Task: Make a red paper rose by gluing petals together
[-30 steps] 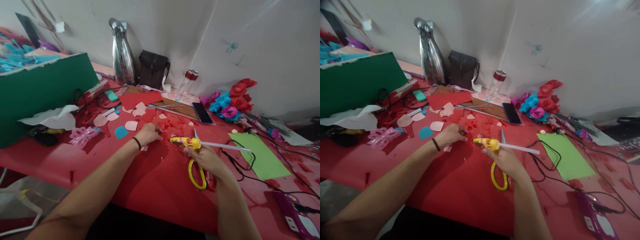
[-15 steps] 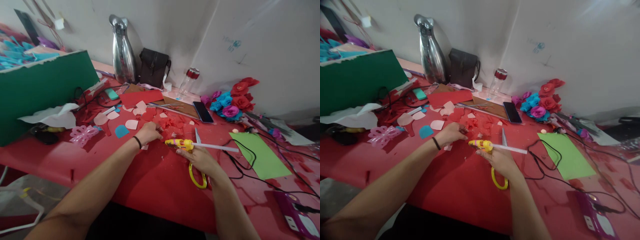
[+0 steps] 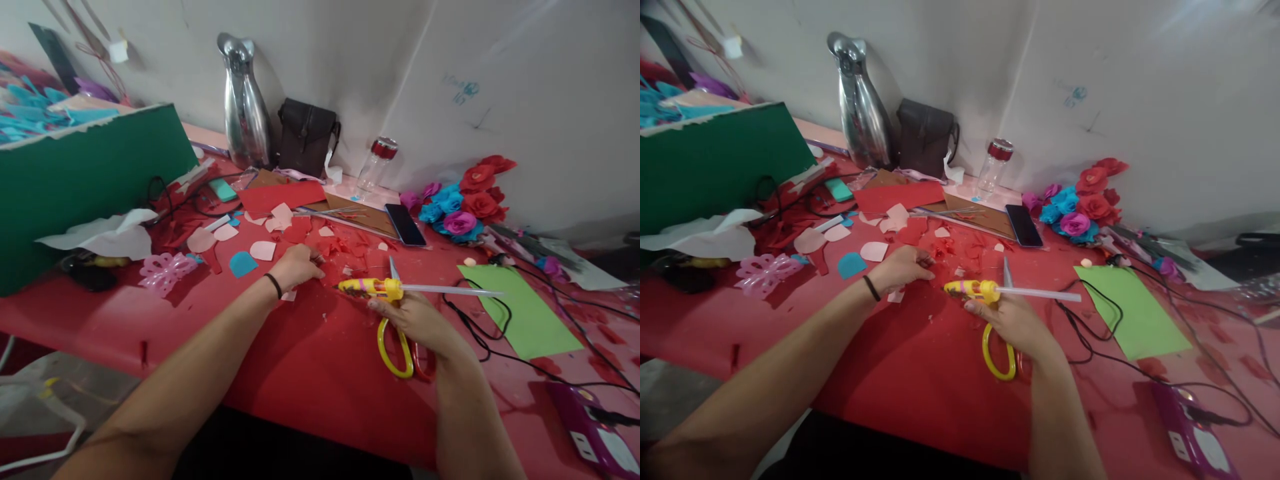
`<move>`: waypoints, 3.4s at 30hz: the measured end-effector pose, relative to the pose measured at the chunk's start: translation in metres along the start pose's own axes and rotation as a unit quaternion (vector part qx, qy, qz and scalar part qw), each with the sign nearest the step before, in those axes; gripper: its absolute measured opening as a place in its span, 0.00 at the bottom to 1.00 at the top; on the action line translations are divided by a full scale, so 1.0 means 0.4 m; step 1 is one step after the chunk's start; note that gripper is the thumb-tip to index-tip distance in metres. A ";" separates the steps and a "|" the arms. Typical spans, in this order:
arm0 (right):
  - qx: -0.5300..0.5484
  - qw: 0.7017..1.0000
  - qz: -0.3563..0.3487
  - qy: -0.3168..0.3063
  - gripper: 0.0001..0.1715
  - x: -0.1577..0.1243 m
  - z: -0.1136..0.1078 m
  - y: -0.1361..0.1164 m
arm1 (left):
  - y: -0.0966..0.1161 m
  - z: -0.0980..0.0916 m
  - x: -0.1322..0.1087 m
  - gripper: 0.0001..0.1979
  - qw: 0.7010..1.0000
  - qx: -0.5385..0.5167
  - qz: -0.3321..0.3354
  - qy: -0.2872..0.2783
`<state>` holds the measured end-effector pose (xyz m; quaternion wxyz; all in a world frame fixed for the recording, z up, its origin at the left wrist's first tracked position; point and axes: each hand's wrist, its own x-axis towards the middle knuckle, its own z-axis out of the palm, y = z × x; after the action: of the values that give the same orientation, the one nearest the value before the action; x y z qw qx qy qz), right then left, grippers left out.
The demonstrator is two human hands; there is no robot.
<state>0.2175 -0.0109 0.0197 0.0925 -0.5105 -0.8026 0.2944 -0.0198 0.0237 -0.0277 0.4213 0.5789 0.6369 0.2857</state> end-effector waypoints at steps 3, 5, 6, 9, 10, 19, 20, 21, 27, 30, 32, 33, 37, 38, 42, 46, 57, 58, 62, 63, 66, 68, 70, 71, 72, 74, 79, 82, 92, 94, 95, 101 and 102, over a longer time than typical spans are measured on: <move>-0.055 0.995 0.045 0.063 0.24 -0.006 -0.020 0.023 | 0.011 -0.010 -0.006 0.05 1.000 -0.017 -0.008 0.019; -0.111 0.985 0.076 0.107 0.22 -0.007 -0.025 0.038 | 0.023 -0.021 -0.013 0.03 0.999 -0.042 -0.010 0.032; -0.134 0.980 0.086 0.122 0.19 -0.007 -0.025 0.045 | 0.030 -0.026 -0.017 0.03 0.997 -0.064 -0.009 0.036; -0.173 0.973 0.098 0.120 0.15 -0.008 -0.022 0.064 | 0.049 -0.039 -0.029 0.04 0.987 -0.158 -0.006 0.032; -0.179 0.973 0.093 0.111 0.16 -0.009 -0.022 0.068 | 0.054 -0.042 -0.032 0.05 0.982 -0.185 -0.004 0.027; -0.017 0.977 -0.082 0.195 0.23 0.019 -0.015 -0.058 | 0.079 -0.016 -0.061 0.04 0.973 -0.225 0.011 -0.045; -0.014 0.974 -0.075 0.212 0.22 0.033 -0.005 -0.078 | 0.080 -0.012 -0.063 0.04 0.973 -0.223 0.019 -0.053; -0.013 0.974 -0.067 0.216 0.20 0.048 0.005 -0.096 | 0.081 -0.009 -0.065 0.04 0.973 -0.220 0.030 -0.059; 0.038 0.988 0.014 0.147 0.12 0.088 0.039 -0.128 | 0.079 -0.003 -0.068 0.04 0.968 -0.229 0.061 -0.083; 0.070 0.979 0.044 0.185 0.13 0.083 0.037 -0.110 | 0.083 -0.004 -0.072 0.07 0.972 -0.218 0.068 -0.053; 0.131 0.964 0.046 0.226 0.13 0.081 0.035 -0.092 | 0.088 -0.005 -0.075 0.10 0.974 -0.208 0.088 -0.018; 0.167 0.953 0.052 0.249 0.13 0.081 0.035 -0.082 | 0.091 -0.005 -0.077 0.11 0.973 -0.210 0.098 -0.003; 0.345 0.877 0.095 0.319 0.13 0.088 0.039 -0.046 | 0.094 -0.002 -0.079 0.09 0.956 -0.264 0.124 0.021; 0.396 0.853 0.103 0.324 0.13 0.089 0.040 -0.041 | 0.094 0.001 -0.079 0.09 0.951 -0.282 0.126 0.025; 0.570 0.751 0.109 0.315 0.15 0.092 0.044 -0.045 | 0.094 0.014 -0.081 0.12 0.933 -0.341 0.106 0.039; 0.660 0.674 0.114 0.312 0.16 0.090 0.048 -0.075 | 0.099 0.035 -0.089 0.14 0.914 -0.398 0.063 0.052; 0.725 0.611 0.128 0.292 0.12 0.088 0.057 -0.120 | 0.093 0.060 -0.094 0.08 0.932 -0.351 0.060 0.062; 0.721 0.615 0.124 0.294 0.12 0.089 0.060 -0.119 | 0.092 0.061 -0.095 0.07 0.938 -0.335 0.069 0.060; 0.705 0.634 0.109 0.297 0.12 0.091 0.072 -0.116 | 0.090 0.064 -0.097 0.08 0.956 -0.275 0.083 0.063; 0.705 0.635 0.108 0.297 0.12 0.091 0.074 -0.116 | 0.090 0.065 -0.097 0.08 0.958 -0.266 0.080 0.067; 0.712 0.630 0.099 0.294 0.12 0.090 0.076 -0.117 | 0.090 0.068 -0.096 0.08 0.960 -0.262 0.069 0.073; 0.715 0.631 0.087 0.288 0.12 0.088 0.078 -0.120 | 0.090 0.070 -0.097 0.08 0.958 -0.271 0.065 0.071; 0.716 0.633 0.080 0.283 0.12 0.087 0.079 -0.122 | 0.090 0.070 -0.097 0.07 0.957 -0.271 0.068 0.073; 0.715 0.635 0.077 0.281 0.12 0.087 0.080 -0.124 | 0.090 0.070 -0.098 0.07 0.958 -0.266 0.071 0.077; 0.714 0.637 0.075 0.279 0.13 0.086 0.080 -0.125 | 0.091 0.070 -0.098 0.07 0.960 -0.258 0.075 0.082; 0.714 0.640 0.071 0.275 0.13 0.084 0.081 -0.128 | 0.091 0.069 -0.099 0.08 0.963 -0.239 0.084 0.092; 0.718 0.639 0.061 0.268 0.14 0.077 0.078 -0.138 | 0.088 0.067 -0.098 0.08 0.965 -0.217 0.098 0.110; 0.721 0.635 0.053 0.271 0.14 0.075 0.077 -0.144 | 0.085 0.066 -0.097 0.07 0.963 -0.218 0.112 0.110; 0.700 0.657 0.020 0.278 0.12 0.074 0.095 -0.151 | 0.087 0.065 -0.101 0.08 0.964 -0.185 0.120 0.147; 0.685 0.672 0.010 0.283 0.11 0.073 0.097 -0.152 | 0.084 0.065 -0.101 0.08 0.964 -0.181 0.122 0.152; 0.678 0.677 0.006 0.285 0.11 0.072 0.099 -0.152 | 0.082 0.064 -0.100 0.08 0.964 -0.180 0.124 0.153; 0.669 0.684 0.004 0.291 0.08 0.071 0.106 -0.148 | 0.078 0.062 -0.098 0.08 0.962 -0.189 0.126 0.150; 0.674 0.679 0.003 0.291 0.06 0.071 0.106 -0.147 | 0.079 0.062 -0.097 0.08 0.961 -0.193 0.128 0.148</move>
<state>0.1405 -0.0201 0.0143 0.6394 -0.3725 -0.3178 0.5929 0.0163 -0.0122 -0.0048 0.3858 0.5143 0.5456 0.5376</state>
